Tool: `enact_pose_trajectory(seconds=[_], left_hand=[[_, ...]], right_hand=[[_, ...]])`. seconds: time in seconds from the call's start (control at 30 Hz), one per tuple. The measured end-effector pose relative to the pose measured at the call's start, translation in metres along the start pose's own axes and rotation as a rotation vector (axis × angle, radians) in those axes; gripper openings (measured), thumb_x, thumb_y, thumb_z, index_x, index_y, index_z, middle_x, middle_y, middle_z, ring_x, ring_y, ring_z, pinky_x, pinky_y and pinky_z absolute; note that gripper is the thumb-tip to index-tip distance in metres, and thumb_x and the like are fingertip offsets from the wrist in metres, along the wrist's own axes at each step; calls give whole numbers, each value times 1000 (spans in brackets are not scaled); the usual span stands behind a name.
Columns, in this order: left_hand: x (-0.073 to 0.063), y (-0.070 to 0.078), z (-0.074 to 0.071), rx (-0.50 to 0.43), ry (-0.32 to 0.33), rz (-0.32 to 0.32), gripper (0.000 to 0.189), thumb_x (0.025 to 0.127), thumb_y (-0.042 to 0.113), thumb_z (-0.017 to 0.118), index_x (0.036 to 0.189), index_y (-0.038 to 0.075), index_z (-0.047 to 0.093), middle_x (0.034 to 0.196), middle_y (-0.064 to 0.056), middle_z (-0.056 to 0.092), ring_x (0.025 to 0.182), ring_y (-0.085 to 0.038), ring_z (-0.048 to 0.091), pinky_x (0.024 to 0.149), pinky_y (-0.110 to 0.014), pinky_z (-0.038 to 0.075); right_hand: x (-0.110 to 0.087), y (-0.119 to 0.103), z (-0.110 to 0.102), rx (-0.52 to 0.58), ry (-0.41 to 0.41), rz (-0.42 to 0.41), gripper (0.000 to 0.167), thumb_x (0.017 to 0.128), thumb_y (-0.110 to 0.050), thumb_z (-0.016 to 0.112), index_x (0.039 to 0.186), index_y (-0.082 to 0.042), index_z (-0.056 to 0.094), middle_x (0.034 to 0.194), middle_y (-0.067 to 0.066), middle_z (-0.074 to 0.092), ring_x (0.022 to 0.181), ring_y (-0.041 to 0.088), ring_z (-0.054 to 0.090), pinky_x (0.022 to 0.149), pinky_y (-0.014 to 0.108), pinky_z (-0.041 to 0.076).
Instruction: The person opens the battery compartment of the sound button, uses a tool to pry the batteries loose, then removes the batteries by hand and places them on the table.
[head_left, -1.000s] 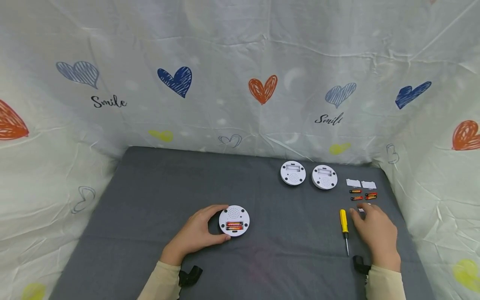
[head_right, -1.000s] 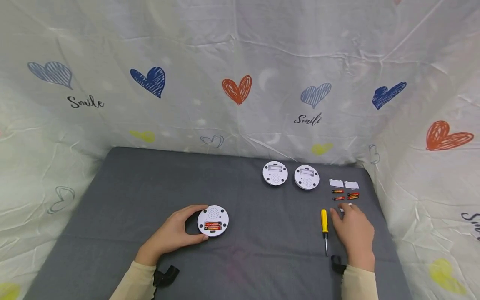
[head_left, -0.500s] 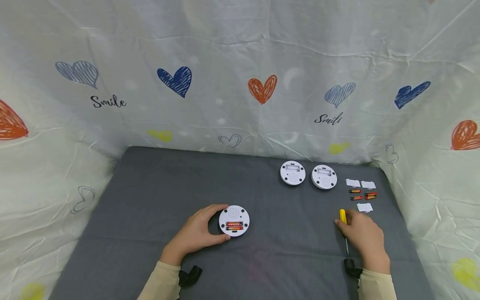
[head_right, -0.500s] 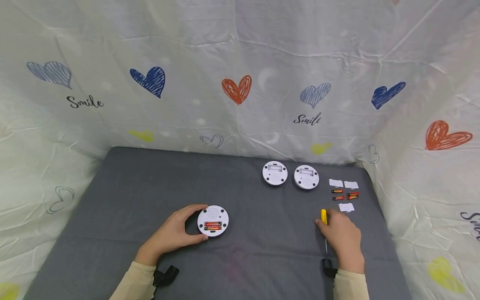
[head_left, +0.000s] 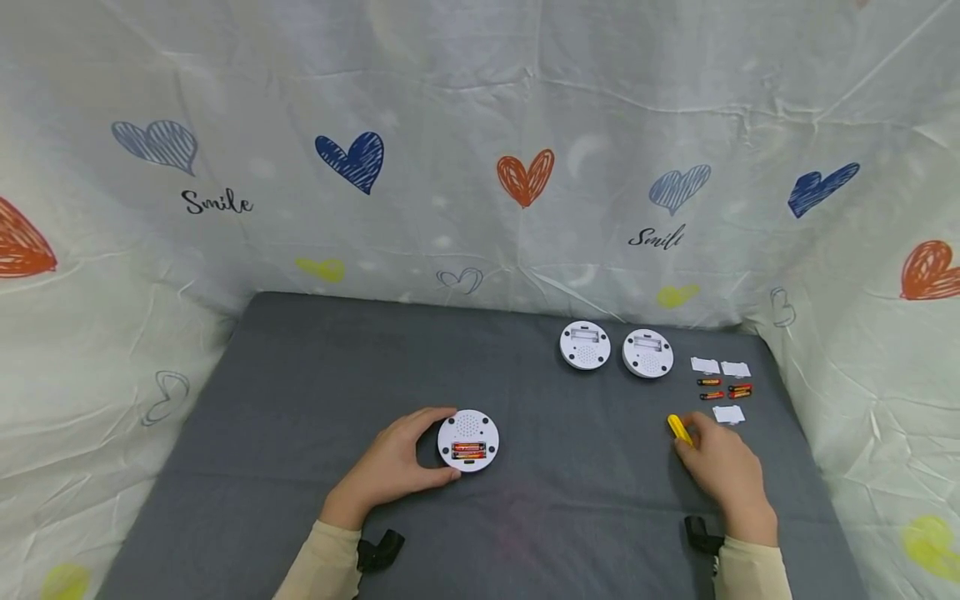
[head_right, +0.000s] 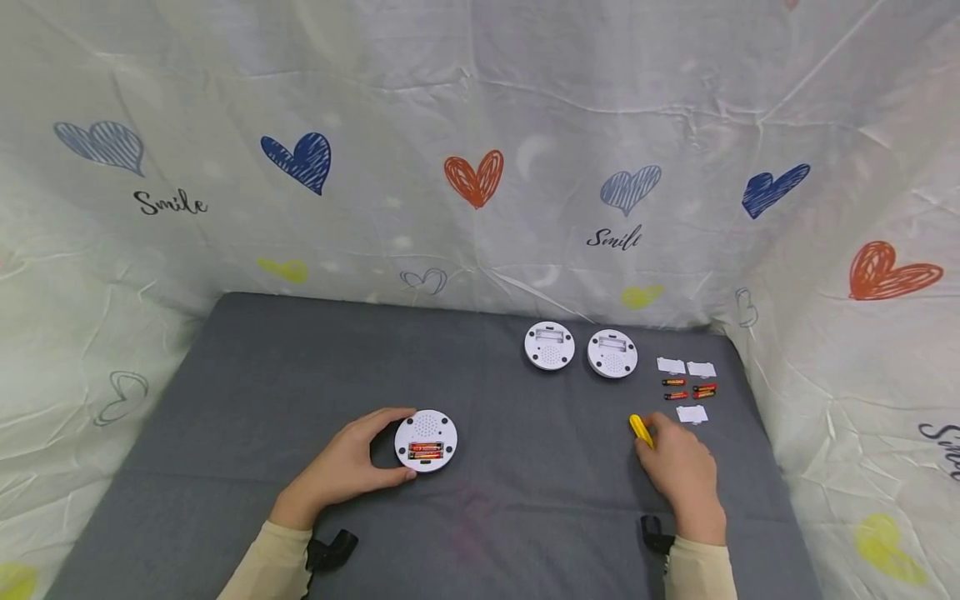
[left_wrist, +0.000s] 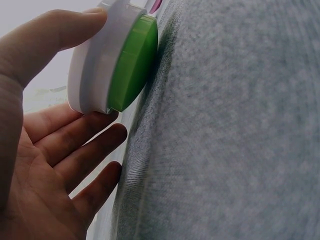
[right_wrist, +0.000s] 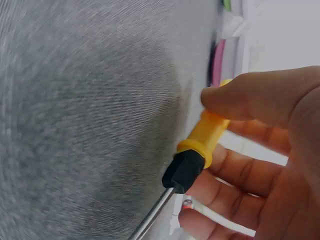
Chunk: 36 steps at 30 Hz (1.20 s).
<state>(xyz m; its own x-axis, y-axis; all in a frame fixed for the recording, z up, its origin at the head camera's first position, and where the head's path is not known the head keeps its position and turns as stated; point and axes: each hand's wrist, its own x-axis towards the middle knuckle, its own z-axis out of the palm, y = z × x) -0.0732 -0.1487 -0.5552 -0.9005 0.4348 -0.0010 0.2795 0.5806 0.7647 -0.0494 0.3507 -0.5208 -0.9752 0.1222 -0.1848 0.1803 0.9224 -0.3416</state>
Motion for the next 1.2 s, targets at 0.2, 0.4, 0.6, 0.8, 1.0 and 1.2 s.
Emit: enact_pose_trajectory(seconds=[0.2, 0.4, 0.6, 0.8, 1.0, 1.2], left_hand=[[0, 1, 0, -6, -3, -2, 87, 82, 46, 98, 156, 19, 60, 152, 0, 63, 143, -30, 58, 116, -60, 48], [0, 2, -1, -3, 3, 3, 86, 82, 46, 98, 156, 21, 61, 152, 2, 63, 142, -30, 58, 115, -60, 48], [-1, 2, 0, 7, 7, 2, 87, 81, 45, 99, 155, 22, 61, 152, 2, 63, 142, -30, 58, 115, -60, 48], [-1, 2, 1, 11, 12, 3, 88, 80, 44, 99, 156, 22, 61, 152, 3, 63, 142, -30, 58, 115, -60, 48], [0, 1, 0, -1, -1, 7, 87, 80, 42, 100, 155, 22, 61, 152, 3, 63, 143, -28, 58, 116, -58, 48], [-1, 1, 1, 4, 5, 9, 87, 81, 44, 99, 156, 21, 61, 151, 2, 63, 142, -29, 59, 115, -59, 48]], right_hand=[[-9, -8, -8, 66, 112, -22, 30, 96, -17, 74, 122, -5, 67, 96, 12, 72, 74, 26, 63, 60, 42, 48], [-16, -22, -16, 138, 204, -51, 39, 98, -19, 82, 131, -3, 66, 105, 16, 75, 87, 31, 72, 71, 51, 57], [-20, -36, -17, 299, 281, -176, 33, 95, -10, 88, 124, -1, 76, 100, 9, 78, 84, 17, 74, 72, 28, 61], [-21, -54, -10, 627, 279, -286, 23, 96, -1, 84, 115, 1, 72, 106, 10, 75, 89, 6, 73, 79, 15, 60], [-22, -76, 8, 934, 233, -422, 27, 94, 16, 76, 116, 5, 66, 112, 18, 72, 93, 14, 74, 84, 27, 64], [-21, -109, 36, 1124, 172, -621, 32, 94, 21, 73, 122, 9, 63, 113, 24, 69, 101, 25, 77, 84, 41, 66]])
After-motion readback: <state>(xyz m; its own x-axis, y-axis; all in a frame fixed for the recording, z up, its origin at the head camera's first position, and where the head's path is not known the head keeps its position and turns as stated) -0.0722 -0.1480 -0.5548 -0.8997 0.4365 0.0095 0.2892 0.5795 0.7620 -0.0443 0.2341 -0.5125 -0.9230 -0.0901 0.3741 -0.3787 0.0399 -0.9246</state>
